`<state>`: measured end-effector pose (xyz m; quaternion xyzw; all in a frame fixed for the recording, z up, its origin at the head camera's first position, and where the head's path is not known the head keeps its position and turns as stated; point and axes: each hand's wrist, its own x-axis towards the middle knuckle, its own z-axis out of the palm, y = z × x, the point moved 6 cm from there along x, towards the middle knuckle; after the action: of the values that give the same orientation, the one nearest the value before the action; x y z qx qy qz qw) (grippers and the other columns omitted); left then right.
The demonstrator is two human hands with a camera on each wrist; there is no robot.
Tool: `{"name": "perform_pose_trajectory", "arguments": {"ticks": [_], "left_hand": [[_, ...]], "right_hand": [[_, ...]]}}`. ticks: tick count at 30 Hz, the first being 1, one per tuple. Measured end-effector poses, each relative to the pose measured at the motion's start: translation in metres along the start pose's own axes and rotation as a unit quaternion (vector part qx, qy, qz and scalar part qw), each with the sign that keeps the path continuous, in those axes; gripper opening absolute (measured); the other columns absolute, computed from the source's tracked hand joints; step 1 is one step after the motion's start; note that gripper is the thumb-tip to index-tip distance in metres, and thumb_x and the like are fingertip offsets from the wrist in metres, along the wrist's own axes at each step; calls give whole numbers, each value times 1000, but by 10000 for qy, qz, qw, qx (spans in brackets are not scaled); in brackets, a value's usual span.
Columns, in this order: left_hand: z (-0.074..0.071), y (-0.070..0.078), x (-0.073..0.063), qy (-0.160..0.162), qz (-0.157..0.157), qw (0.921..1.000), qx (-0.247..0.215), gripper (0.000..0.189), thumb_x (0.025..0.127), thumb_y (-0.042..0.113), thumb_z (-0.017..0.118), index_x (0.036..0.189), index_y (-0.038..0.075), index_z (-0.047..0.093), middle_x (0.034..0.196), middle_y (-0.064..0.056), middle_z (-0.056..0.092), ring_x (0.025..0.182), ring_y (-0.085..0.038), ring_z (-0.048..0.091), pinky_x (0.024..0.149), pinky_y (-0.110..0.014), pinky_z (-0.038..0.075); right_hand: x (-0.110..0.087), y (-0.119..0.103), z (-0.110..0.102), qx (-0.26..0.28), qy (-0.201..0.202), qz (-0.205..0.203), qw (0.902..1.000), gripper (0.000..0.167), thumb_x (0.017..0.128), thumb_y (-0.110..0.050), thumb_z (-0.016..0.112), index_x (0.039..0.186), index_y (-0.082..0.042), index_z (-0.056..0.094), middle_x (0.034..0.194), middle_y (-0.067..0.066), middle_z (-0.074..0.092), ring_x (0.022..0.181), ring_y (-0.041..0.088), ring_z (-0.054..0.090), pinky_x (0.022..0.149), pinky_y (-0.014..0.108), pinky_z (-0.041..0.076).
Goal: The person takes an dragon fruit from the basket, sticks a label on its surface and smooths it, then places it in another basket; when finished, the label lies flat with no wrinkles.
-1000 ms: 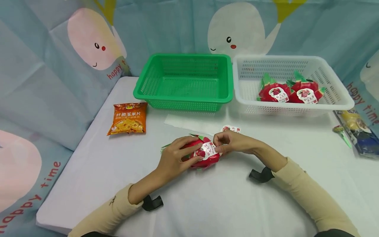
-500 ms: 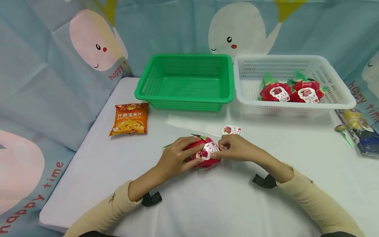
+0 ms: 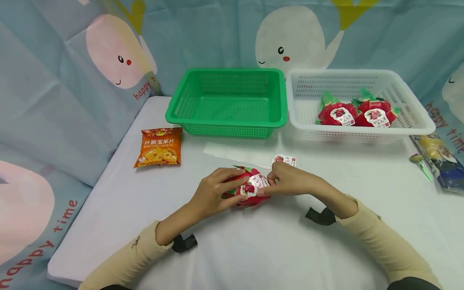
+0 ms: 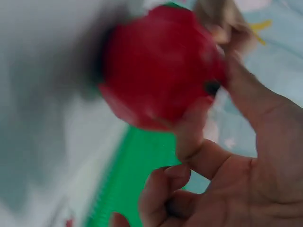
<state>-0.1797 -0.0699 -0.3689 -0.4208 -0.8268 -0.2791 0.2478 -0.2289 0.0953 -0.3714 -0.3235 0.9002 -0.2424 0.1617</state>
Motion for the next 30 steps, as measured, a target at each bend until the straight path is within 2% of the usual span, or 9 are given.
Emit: {"name": "perform_pose_trajectory", "arguments": {"ticks": [5,10,14,18,21,23,25,28,30], "left_hand": [[-4,-1,3,-16,-62,9999,-145,43,71,31,78,108,11,69,113,-6,63,104,-19,58,82,-31,53],[-2,0,5,-82,6,9999,-112,45,71,33,78,110,13,69,113,-4,63,105,-18,58,82,-29,53],[-1,-3,6,-414,-157,9988,-218,46,71,32,78,112,14,67,115,-3,62,107,-17,56,84,-29,53],[-4,-14,9,-877,-338,9921,-834,47,74,27,76,117,11,64,118,-3,62,109,-17,56,86,-31,52],[-12,-33,14,-1002,-908,9771,-1644,41,81,21,70,118,6,62,115,-7,64,107,-20,60,85,-31,53],[-17,-55,18,-881,-1714,9524,-2361,36,87,19,63,119,3,61,112,-9,66,104,-21,62,84,-30,53],[-23,-82,18,-566,-2715,9083,-3131,35,91,20,58,119,-1,59,107,-9,68,100,-19,65,84,-30,53],[-26,-119,13,68,-4142,8018,-4307,45,95,24,51,128,-5,48,100,-5,70,94,-13,67,83,-26,52],[-25,-135,9,470,-4664,7317,-4948,54,96,28,47,138,-4,33,103,-5,69,94,-12,67,83,-24,51]], "right_hand": [[5,-11,-10,264,56,-492,9984,36,78,-35,71,56,-17,49,65,-2,44,64,11,39,55,23,33],[5,-2,-1,784,-641,-331,9943,41,81,-32,69,56,-13,44,61,-4,42,58,8,36,51,20,30],[-2,7,-1,675,-989,-345,9922,37,83,-31,67,60,-13,45,61,-7,40,59,6,36,53,19,30],[-4,4,-18,510,-318,-439,9972,38,81,-33,69,59,-15,44,62,-7,39,61,8,37,54,20,32],[-1,-12,-29,536,398,-917,9935,29,81,-33,70,64,-17,52,68,-7,45,67,10,44,60,23,39],[2,-26,-29,448,608,-1495,9859,17,81,-31,70,75,-18,61,78,-6,51,77,11,50,68,27,45],[7,-40,-25,229,536,-2025,9775,19,80,-32,71,91,-18,67,91,-4,56,91,12,52,79,30,47],[17,-56,-13,-219,43,-2425,9699,40,79,-38,70,113,-19,64,115,0,55,110,14,48,93,33,44],[25,-61,-1,-523,-484,-2329,9699,52,78,-44,69,124,-23,58,130,2,48,122,16,41,99,34,41]]}}
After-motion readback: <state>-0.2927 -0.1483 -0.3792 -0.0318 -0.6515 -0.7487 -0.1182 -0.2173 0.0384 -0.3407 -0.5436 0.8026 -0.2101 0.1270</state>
